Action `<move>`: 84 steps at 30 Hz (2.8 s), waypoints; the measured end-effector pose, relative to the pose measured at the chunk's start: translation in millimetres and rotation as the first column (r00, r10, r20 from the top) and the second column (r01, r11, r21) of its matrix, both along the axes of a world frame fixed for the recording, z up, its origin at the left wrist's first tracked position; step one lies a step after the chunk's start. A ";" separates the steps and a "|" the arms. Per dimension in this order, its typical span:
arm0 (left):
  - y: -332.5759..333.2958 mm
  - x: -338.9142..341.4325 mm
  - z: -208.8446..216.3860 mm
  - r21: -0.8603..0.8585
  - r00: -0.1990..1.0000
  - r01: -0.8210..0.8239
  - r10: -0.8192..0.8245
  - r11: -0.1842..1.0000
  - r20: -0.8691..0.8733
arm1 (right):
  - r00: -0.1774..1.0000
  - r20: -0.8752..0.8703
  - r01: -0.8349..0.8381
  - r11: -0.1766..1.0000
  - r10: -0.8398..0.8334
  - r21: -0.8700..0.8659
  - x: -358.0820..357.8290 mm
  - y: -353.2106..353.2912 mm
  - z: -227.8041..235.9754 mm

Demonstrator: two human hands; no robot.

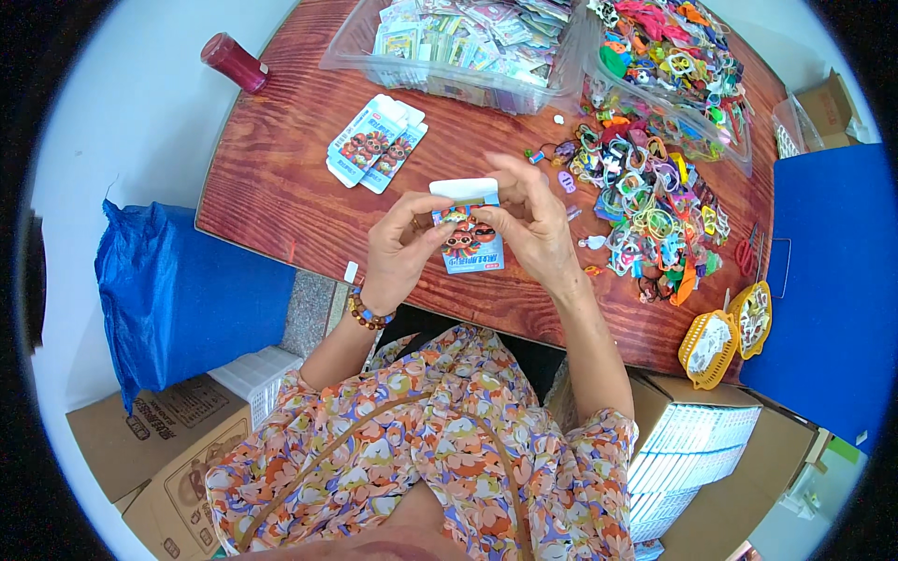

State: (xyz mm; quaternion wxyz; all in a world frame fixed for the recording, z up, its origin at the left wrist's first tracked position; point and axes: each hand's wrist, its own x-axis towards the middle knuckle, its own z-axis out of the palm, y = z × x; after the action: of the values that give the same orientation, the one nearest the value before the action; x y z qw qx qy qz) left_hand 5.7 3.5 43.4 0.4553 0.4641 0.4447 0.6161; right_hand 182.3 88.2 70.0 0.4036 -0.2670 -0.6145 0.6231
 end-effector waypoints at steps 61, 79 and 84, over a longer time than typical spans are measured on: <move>-7.2 39.3 1.7 -0.117 0.956 0.293 -0.294 0.949 0.008 | 0.890 0.364 0.119 0.910 -0.276 0.398 71.1 -59.9 3.8; -6.2 39.0 1.5 -0.005 0.879 0.397 -0.382 0.918 -0.286 | 0.843 0.537 -0.092 0.993 0.037 0.076 102.9 -61.1 27.8; -18.2 48.7 -0.4 -0.182 0.942 0.314 -0.329 0.932 -0.062 | 0.875 0.473 0.008 0.980 -0.102 0.197 95.5 -75.6 13.1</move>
State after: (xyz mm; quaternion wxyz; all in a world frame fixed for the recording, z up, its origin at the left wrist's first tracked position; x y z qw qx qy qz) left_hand 54.5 -14.7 43.0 0.5670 0.5179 0.4337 0.4714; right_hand 277.8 12.5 83.1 0.2793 -0.3912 -0.7438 0.4643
